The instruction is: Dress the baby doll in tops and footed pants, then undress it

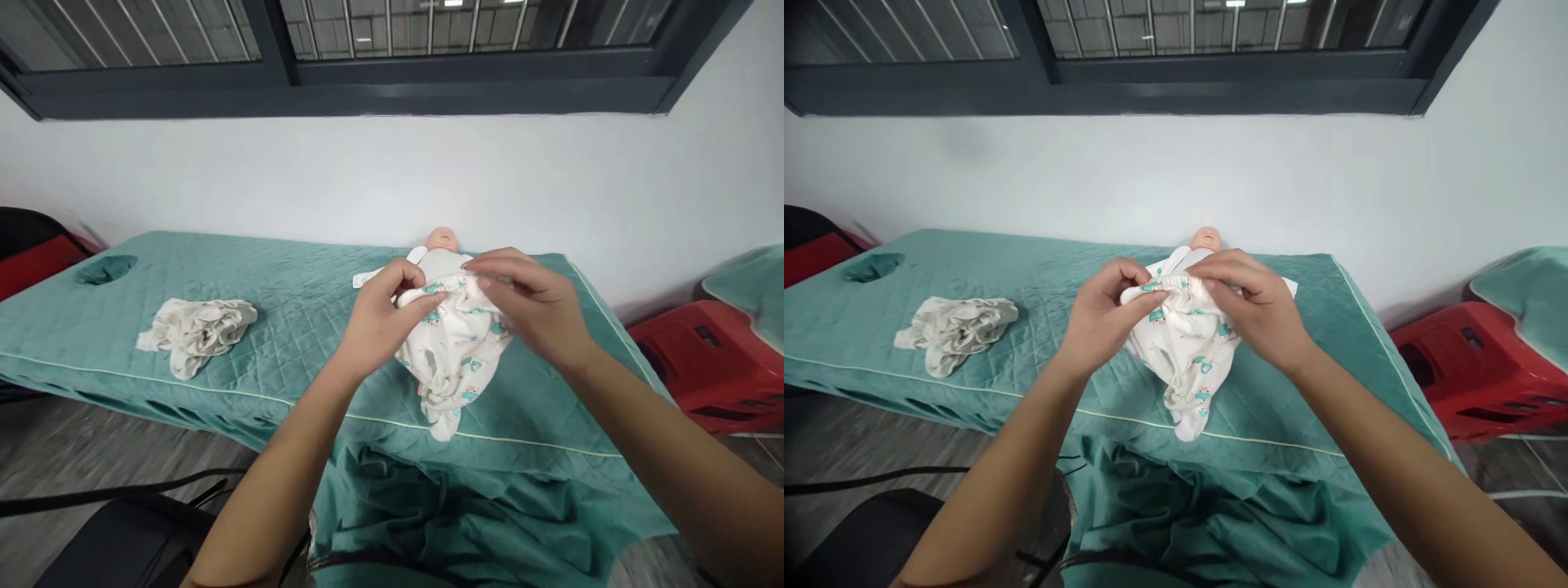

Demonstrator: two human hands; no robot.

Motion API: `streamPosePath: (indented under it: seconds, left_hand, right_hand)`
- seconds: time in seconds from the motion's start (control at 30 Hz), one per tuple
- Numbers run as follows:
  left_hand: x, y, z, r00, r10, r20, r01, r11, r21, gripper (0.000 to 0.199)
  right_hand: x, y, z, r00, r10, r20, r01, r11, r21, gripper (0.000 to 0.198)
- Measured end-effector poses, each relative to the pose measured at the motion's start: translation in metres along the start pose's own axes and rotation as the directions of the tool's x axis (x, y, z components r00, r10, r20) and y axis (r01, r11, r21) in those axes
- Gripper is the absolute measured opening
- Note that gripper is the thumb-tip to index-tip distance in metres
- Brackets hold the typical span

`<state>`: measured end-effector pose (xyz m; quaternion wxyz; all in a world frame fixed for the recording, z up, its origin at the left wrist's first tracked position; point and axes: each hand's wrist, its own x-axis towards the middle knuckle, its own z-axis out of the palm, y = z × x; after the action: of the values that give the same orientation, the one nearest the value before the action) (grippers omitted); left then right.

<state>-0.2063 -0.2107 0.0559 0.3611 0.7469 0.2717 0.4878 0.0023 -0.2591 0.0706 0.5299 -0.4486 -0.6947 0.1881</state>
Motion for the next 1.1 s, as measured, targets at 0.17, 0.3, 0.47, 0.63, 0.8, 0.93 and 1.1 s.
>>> streamPosePath:
  seconds: [0.17, 0.3, 0.47, 0.63, 0.8, 0.93, 1.1]
  left_hand:
    - [0.004, 0.007, 0.002, 0.998, 0.013, -0.067, -0.009, 0.998, 0.06, 0.019]
    - [0.006, 0.015, 0.0, 0.999, -0.033, -0.004, 0.033, 0.998, 0.063, 0.017]
    - [0.004, 0.017, -0.009, 0.826, -0.233, 0.514, 0.218, 0.972, 0.09, 0.032]
    - [-0.003, 0.002, -0.009, 0.738, -0.266, 0.62, 0.346, 0.938, -0.01, 0.028]
    - [0.0, -0.009, 0.001, 0.955, -0.289, 0.072, 0.287, 0.828, -0.482, 0.03]
    - [0.0, -0.012, 0.015, 0.916, -0.383, 0.116, 0.387, 0.774, -0.501, 0.04]
    - [-0.014, -0.033, 0.014, 0.799, -0.357, 0.484, 0.553, 0.751, -0.36, 0.049]
  right_hand:
    - [-0.001, 0.003, -0.001, 0.99, -0.013, 0.139, 0.019, 0.999, -0.045, 0.015]
    - [0.003, 0.001, 0.001, 0.975, 0.003, 0.221, 0.016, 0.996, -0.083, 0.015]
    - [0.008, -0.005, 0.0, 0.996, 0.085, -0.014, -0.085, 0.996, -0.014, 0.018]
    - [0.005, 0.004, -0.001, 0.943, 0.322, -0.086, -0.292, 0.923, 0.25, 0.026]
    - [-0.005, 0.009, -0.001, 0.828, 0.286, 0.482, -0.439, 0.866, 0.24, 0.041]
    - [-0.007, 0.011, 0.007, 0.691, 0.232, 0.684, -0.435, 0.89, 0.137, 0.047]
    - [0.001, 0.013, 0.014, 0.926, 0.326, 0.193, -0.377, 0.836, 0.398, 0.047]
